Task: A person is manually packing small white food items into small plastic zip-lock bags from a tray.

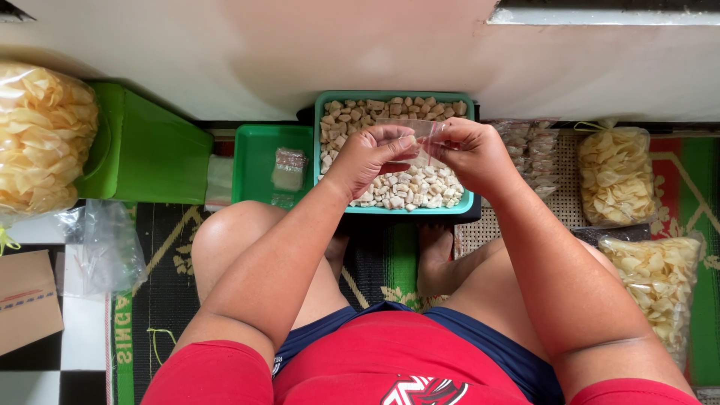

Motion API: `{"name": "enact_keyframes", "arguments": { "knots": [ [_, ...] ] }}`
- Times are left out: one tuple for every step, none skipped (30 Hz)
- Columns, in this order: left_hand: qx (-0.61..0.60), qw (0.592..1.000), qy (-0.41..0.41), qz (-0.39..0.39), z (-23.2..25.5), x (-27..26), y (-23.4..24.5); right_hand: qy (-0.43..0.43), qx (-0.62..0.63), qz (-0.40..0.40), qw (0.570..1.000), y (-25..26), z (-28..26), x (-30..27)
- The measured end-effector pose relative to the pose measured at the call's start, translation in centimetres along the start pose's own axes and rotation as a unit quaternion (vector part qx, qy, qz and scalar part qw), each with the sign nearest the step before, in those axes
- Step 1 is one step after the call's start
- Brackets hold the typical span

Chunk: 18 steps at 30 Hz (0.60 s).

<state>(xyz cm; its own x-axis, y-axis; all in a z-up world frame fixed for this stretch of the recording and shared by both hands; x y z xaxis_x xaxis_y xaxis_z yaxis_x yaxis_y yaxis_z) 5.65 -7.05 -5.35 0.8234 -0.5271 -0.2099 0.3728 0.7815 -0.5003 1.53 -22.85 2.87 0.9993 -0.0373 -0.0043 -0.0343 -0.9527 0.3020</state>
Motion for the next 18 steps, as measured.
{"name": "enact_keyframes", "arguments": {
  "knots": [
    [-0.001, 1.000, 0.000, 0.001, 0.1, 0.0, 0.2, 0.000, -0.001, -0.001, 1.000, -0.1, -0.3, -0.1],
    [0.006, 1.000, 0.003, -0.002, 0.1, -0.1, 0.4, -0.002, -0.008, -0.018, 1.000, -0.5, -0.6, -0.2],
    [0.012, 1.000, 0.007, -0.006, 0.1, -0.2, 0.6, -0.004, -0.015, -0.034, 0.999, -0.9, -0.9, -0.3],
    [0.012, 1.000, 0.007, -0.005, 0.6, -0.4, 0.4, -0.004, -0.016, -0.035, 0.999, -0.9, -0.5, -0.2],
    [0.014, 1.000, 0.015, -0.007, 0.9, -0.7, 0.3, -0.003, -0.023, -0.048, 0.999, -1.2, -0.2, -0.2],
    [0.017, 1.000, 0.021, -0.008, 1.2, -0.9, 0.1, 0.000, -0.030, -0.061, 0.998, -1.4, 0.2, -0.2],
    [0.016, 1.000, 0.021, -0.007, 1.7, -1.1, 0.1, 0.000, -0.031, -0.062, 0.998, -1.5, 0.0, -0.2],
    [0.007, 0.999, 0.038, -0.005, 1.9, -1.4, 0.0, 0.003, -0.036, -0.069, 0.997, -1.8, -0.2, -0.2],
    [-0.002, 0.998, 0.056, -0.003, 2.1, -1.8, -0.1, 0.006, -0.041, -0.076, 0.996, -2.0, -0.4, -0.2],
    [-0.003, 0.998, 0.056, -0.002, 1.6, -1.5, 0.4, 0.006, -0.042, -0.077, 0.996, -2.2, -0.5, -0.3],
    [0.002, 0.998, 0.061, -0.002, 1.0, -1.3, 0.9, 0.010, -0.049, -0.088, 0.995, -2.6, -0.7, -0.3],
    [0.007, 0.998, 0.065, -0.001, 0.5, -1.1, 1.4, 0.014, -0.056, -0.099, 0.993, -3.0, -0.9, -0.4],
    [0.006, 0.998, 0.065, -0.001, 0.3, -1.0, 1.5, 0.014, -0.056, -0.100, 0.993, -3.0, -0.7, -0.3],
    [0.011, 0.998, 0.068, -0.003, 0.2, -1.0, 1.6, 0.014, -0.062, -0.108, 0.992, -3.3, -0.6, -0.3],
    [0.017, 0.997, 0.071, -0.006, 0.0, -1.0, 1.7, 0.014, -0.068, -0.117, 0.991, -3.6, -0.5, -0.3],
    [0.016, 0.997, 0.071, -0.006, 0.3, -1.2, 1.6, 0.014, -0.068, -0.117, 0.991, -3.7, -1.4, -0.4],
    [0.030, 0.997, 0.073, -0.010, 0.6, -1.4, 1.4, 0.021, -0.061, -0.115, 0.991, -3.8, -2.4, -0.6],
    [0.044, 0.996, 0.075, -0.014, 0.9, -1.6, 1.3, 0.029, -0.054, -0.112, 0.992, -3.9, -3.4, -0.8]
  ]
}}
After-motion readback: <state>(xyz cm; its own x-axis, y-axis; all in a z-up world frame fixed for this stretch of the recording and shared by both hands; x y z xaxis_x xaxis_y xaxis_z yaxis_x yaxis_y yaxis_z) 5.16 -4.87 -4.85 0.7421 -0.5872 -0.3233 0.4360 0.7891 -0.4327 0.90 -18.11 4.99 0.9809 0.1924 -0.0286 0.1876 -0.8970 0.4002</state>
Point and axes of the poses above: each hand's wrist, its own x-axis towards the middle knuckle, its own y-axis out of the back of the hand, z = x × y, the point moved 8 cm from there along x, towards the middle knuckle, and after that the axes turned 9 degrees about -y, right-handed, at the moved point
